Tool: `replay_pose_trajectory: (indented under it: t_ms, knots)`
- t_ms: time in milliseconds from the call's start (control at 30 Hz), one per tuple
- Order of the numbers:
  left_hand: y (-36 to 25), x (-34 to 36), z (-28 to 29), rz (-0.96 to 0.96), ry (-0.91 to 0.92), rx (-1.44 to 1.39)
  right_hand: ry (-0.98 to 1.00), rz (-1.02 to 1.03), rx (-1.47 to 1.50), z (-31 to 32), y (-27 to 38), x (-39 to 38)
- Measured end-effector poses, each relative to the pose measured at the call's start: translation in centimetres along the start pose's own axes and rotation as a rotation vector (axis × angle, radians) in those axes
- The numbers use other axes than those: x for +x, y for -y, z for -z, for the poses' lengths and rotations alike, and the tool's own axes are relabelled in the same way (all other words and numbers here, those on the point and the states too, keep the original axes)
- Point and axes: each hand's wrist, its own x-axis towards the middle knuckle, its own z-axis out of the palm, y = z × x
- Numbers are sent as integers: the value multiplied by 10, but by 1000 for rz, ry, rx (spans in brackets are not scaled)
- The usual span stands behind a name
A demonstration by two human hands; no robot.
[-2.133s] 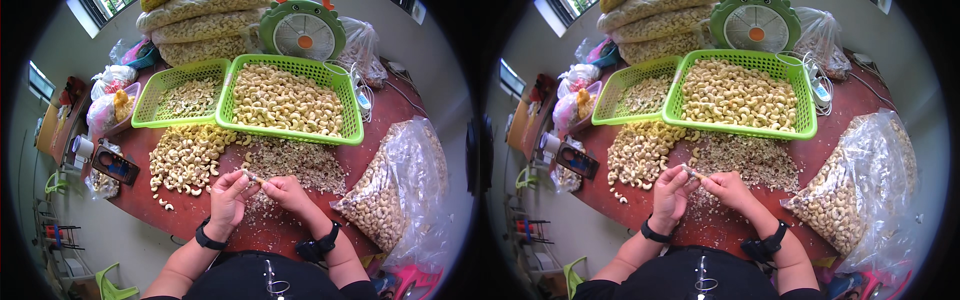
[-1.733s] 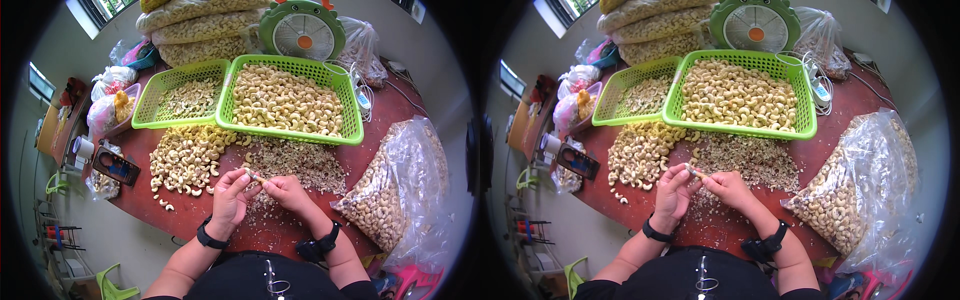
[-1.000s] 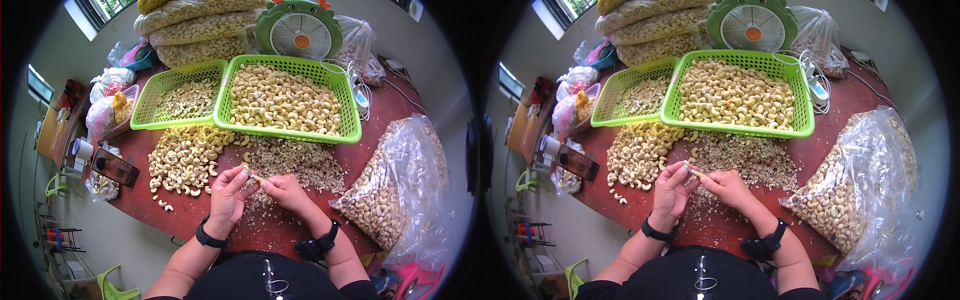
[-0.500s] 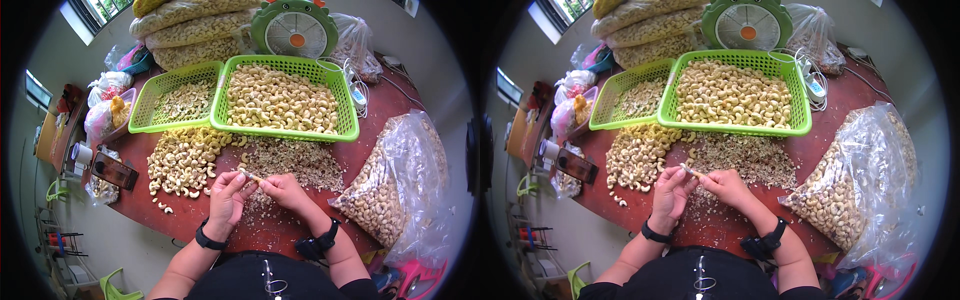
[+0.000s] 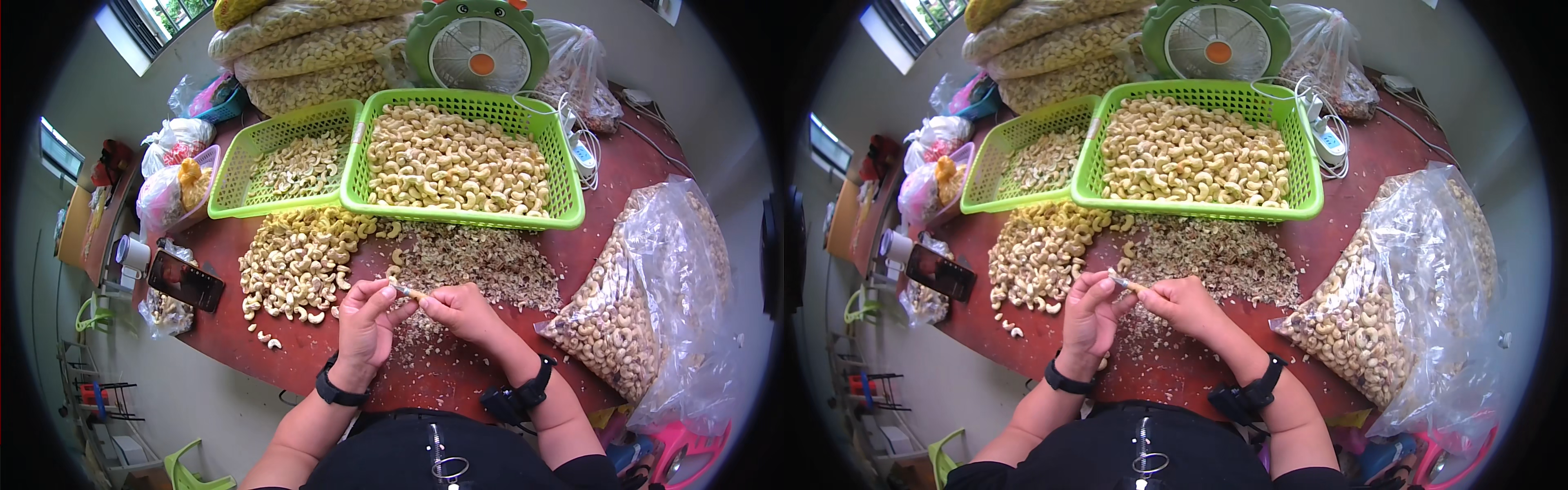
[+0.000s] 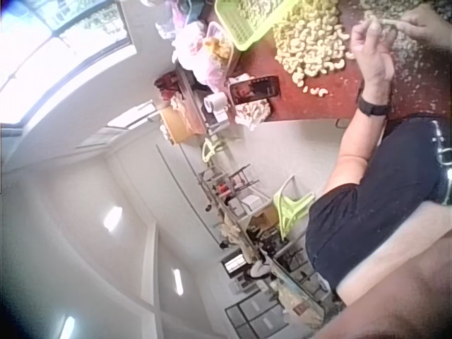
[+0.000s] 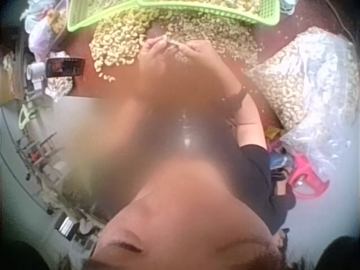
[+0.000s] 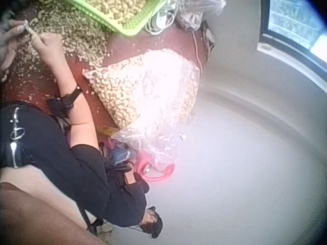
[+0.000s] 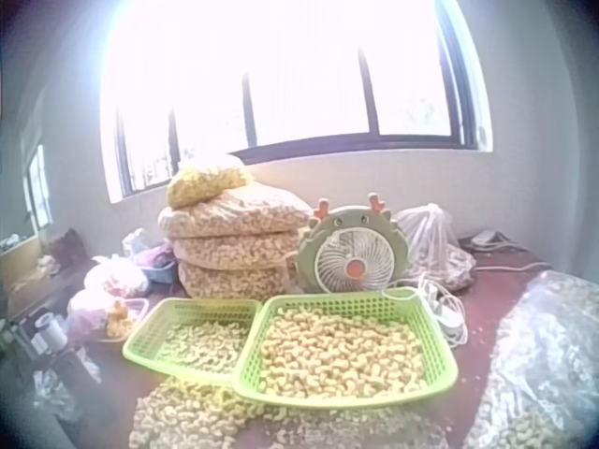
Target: Peeling the skin off of roasted cashew nuts using a small knife.
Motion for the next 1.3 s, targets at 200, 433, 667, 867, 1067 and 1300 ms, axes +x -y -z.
replay_pose_trajectory:
  t_ms: [200, 433, 667, 867, 1067, 1300]
  knots:
    - [3, -1, -3, 81, -49, -137, -37, 5, 8, 2, -5, 2]
    - [0, 0, -6, 101, -37, -116, -17, 22, 25, 0, 2, 0]
    - [1, 0, -4, 86, 1, -127, -9, 13, 53, -1, 0, 0]
    - [4, 0, 0, 19, 28, -31, 0, 0, 65, 0, 2, -1]
    - [6, -2, -6, 43, -28, -95, -27, 6, 68, 0, -7, 2]
    - [2, 3, -5, 99, -15, -122, -5, 5, 40, 0, -4, 2]
